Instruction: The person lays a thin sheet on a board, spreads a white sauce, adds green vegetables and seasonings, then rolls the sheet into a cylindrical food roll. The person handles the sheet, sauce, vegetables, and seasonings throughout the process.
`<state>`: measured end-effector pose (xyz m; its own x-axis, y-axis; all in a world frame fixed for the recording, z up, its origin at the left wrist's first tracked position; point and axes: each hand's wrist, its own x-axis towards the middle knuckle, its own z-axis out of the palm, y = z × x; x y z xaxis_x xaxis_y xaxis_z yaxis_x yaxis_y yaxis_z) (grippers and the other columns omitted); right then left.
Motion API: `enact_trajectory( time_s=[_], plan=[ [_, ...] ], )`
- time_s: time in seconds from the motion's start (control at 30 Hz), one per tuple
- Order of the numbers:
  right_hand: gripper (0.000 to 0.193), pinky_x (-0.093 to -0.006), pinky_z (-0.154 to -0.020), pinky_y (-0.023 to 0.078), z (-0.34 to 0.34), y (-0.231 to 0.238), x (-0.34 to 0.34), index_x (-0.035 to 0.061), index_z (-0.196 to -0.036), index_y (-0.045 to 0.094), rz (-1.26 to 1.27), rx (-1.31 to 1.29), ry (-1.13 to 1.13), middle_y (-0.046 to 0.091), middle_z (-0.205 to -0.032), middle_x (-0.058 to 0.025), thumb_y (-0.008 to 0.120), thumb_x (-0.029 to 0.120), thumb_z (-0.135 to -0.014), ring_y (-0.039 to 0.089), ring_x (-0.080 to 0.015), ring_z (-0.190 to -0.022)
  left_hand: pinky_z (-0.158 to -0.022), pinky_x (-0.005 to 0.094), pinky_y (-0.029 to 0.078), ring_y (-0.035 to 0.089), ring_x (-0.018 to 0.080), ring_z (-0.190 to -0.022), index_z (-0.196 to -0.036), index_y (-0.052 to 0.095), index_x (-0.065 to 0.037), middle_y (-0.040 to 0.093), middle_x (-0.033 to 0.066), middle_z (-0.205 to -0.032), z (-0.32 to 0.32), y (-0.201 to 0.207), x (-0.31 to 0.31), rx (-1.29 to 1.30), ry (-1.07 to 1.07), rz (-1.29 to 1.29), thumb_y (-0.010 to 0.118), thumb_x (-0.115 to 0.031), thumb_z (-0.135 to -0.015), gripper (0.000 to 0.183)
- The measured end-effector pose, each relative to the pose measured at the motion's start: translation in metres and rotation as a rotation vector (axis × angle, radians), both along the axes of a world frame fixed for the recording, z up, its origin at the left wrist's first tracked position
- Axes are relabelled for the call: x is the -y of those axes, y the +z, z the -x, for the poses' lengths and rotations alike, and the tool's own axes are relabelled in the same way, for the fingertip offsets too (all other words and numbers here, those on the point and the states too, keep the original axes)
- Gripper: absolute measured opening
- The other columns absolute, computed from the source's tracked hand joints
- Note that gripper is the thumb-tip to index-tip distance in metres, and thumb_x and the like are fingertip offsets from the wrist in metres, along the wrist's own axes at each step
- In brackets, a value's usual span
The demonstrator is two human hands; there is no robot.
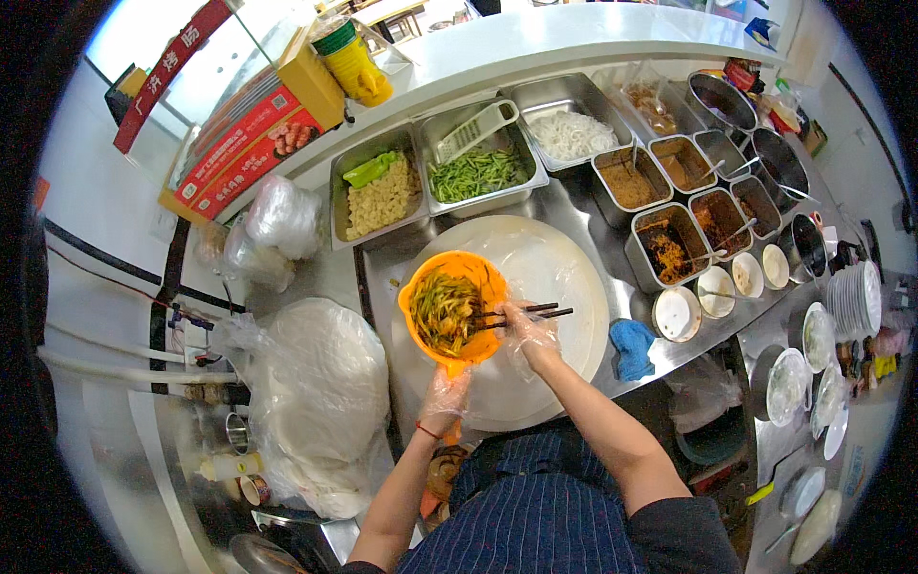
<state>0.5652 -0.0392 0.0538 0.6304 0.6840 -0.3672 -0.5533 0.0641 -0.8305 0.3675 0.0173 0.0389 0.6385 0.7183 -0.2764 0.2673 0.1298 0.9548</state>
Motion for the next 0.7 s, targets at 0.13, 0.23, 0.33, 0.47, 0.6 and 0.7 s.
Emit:
enact_trajectory(
  time_s=[0.13,0.23,0.33,0.47,0.6,0.7],
  plan=[
    [0.018,-0.0281,-0.060,0.052,-0.026,0.049,-0.004,-0.0026,-0.090,0.069,0.059,0.420,0.179,0.070,-0.082,-0.0101,0.066,0.015,-0.093,0.064,-0.0166,-0.066,-0.077,0.0247,0.047,0.053,0.0084,-0.085,-0.138,0.041,-0.003,0.060,0.0019,-0.111,-0.006,0.032,0.002,-0.029,0.009,0.126,0.055,-0.011,-0.096,0.045],
    [0.020,-0.0280,-0.060,0.052,-0.042,0.049,-0.015,-0.0009,-0.082,0.070,-0.068,0.924,0.151,0.069,-0.081,-0.0062,0.066,0.015,-0.093,0.063,-0.0143,-0.063,-0.081,0.0280,0.048,0.055,0.0123,-0.089,-0.136,0.043,-0.002,0.060,0.0042,-0.112,0.006,0.033,0.001,-0.033,-0.078,-0.067,0.054,-0.011,-0.097,0.042],
    [0.019,-0.0290,-0.058,0.053,-0.036,0.034,-0.016,-0.0034,-0.085,0.068,0.135,0.491,0.090,0.068,-0.081,-0.0090,0.065,0.013,-0.094,0.063,-0.0162,-0.063,-0.088,0.0315,0.046,0.057,0.0165,-0.097,-0.134,0.043,0.000,0.061,0.0068,-0.115,0.013,0.040,-0.006,-0.131,-0.096,-0.186,0.053,-0.013,-0.097,0.041],
    [0.016,-0.0310,-0.055,0.055,-0.019,-0.024,-0.003,-0.0076,-0.097,0.063,0.028,-0.153,-0.118,0.067,-0.084,-0.0155,0.062,0.008,-0.095,0.064,-0.0201,-0.063,-0.090,0.0319,0.046,0.057,0.0177,-0.100,-0.134,0.042,0.001,0.060,0.0079,-0.118,-0.011,0.047,-0.010,-0.223,-0.022,-0.104,0.054,-0.014,-0.097,0.041],
    [0.019,-0.0289,-0.057,0.055,-0.006,0.009,0.001,-0.0067,-0.098,0.066,-0.024,-0.128,-0.074,0.070,-0.088,-0.0143,0.062,0.012,-0.095,0.066,-0.0200,-0.064,-0.093,0.0341,0.045,0.058,0.0215,-0.104,-0.129,0.044,0.002,0.060,0.0123,-0.118,-0.008,0.028,-0.004,-0.173,-0.038,-0.098,0.055,-0.014,-0.096,0.039],
    [0.019,-0.0274,-0.058,0.053,-0.017,0.032,-0.003,-0.0057,-0.097,0.068,-0.063,0.112,0.008,0.070,-0.083,-0.0137,0.064,0.013,-0.094,0.066,-0.0189,-0.068,-0.094,0.0322,0.045,0.056,0.0193,-0.106,-0.131,0.044,0.002,0.059,0.0114,-0.121,-0.002,0.019,-0.007,-0.086,0.018,0.054,0.054,-0.012,-0.095,0.040]
  ],
)
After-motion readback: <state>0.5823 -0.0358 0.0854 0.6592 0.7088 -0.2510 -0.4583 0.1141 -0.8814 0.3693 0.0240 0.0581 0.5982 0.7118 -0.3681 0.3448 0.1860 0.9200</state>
